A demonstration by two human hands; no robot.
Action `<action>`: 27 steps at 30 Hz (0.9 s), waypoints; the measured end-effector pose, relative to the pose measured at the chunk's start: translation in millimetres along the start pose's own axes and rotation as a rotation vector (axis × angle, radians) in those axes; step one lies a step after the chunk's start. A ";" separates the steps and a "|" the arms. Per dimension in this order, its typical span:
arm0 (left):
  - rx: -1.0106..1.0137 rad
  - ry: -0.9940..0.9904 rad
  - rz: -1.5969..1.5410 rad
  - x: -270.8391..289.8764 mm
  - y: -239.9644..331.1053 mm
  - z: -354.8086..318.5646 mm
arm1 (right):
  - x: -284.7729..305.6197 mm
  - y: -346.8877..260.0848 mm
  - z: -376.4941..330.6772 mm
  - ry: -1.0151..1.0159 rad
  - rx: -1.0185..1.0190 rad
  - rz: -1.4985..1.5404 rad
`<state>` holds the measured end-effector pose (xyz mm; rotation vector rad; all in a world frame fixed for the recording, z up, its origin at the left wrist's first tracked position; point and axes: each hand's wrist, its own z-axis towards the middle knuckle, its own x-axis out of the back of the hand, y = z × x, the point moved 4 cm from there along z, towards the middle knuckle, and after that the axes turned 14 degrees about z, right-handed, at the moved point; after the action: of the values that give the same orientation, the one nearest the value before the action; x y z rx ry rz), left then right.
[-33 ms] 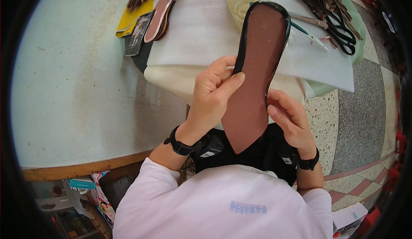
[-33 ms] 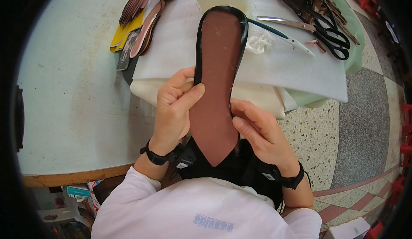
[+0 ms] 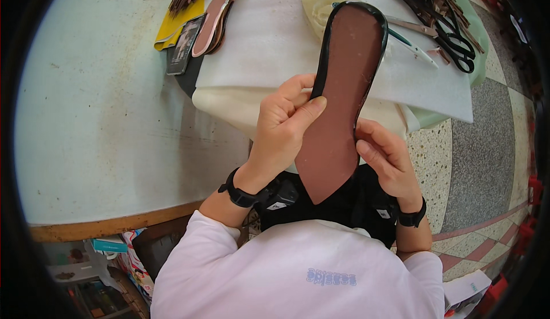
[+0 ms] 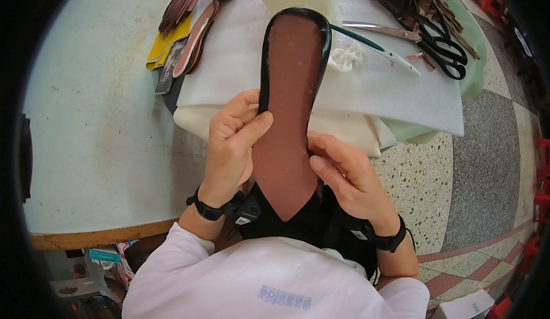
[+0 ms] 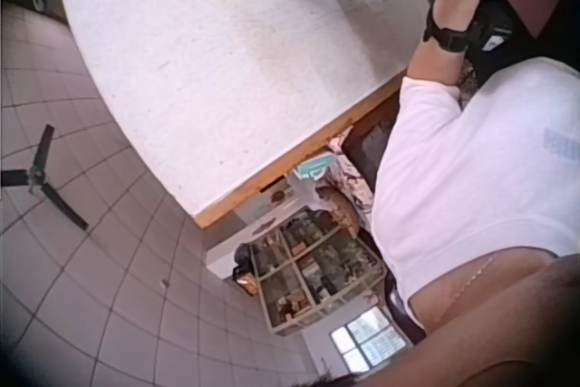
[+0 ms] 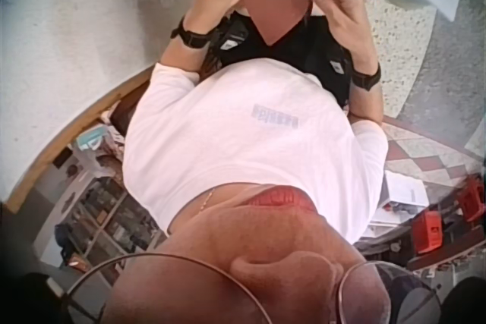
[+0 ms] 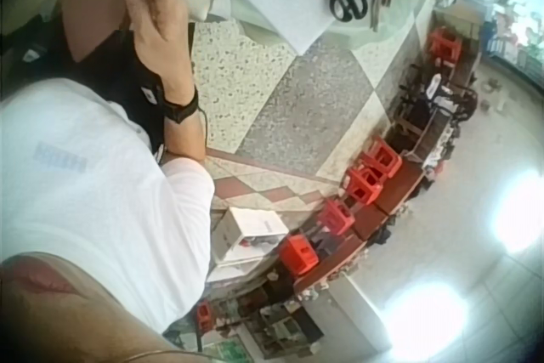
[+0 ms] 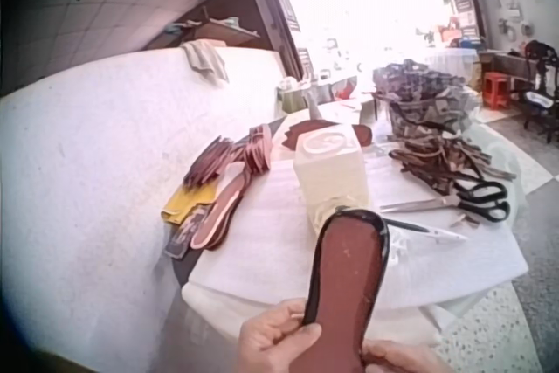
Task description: Apply adhesive and assemble shoe insole components.
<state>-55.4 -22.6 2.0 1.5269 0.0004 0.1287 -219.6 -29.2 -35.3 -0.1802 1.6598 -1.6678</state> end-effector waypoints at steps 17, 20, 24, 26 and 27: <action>-0.022 0.042 -0.185 1.1 -10.0 -1.0 | 2.8 -6.3 -4.4 0.098 0.176 -0.442; 0.022 0.014 -0.330 1.3 -14.2 -0.3 | 3.5 -3.3 -4.6 0.122 0.077 -0.317; 0.064 0.016 -0.400 0.9 -16.7 -0.3 | 5.6 4.0 -4.2 0.152 0.107 -0.144; 0.059 0.020 -0.395 0.6 -16.9 -1.5 | 5.1 3.0 -4.3 0.193 0.080 -0.088; 0.034 0.053 -0.350 0.8 -15.9 -2.2 | 6.0 3.2 -4.5 0.234 0.054 -0.031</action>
<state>-53.4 -21.0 -13.9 1.5341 0.3122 -0.1106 -225.2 -28.6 -41.2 0.0176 1.7873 -1.8112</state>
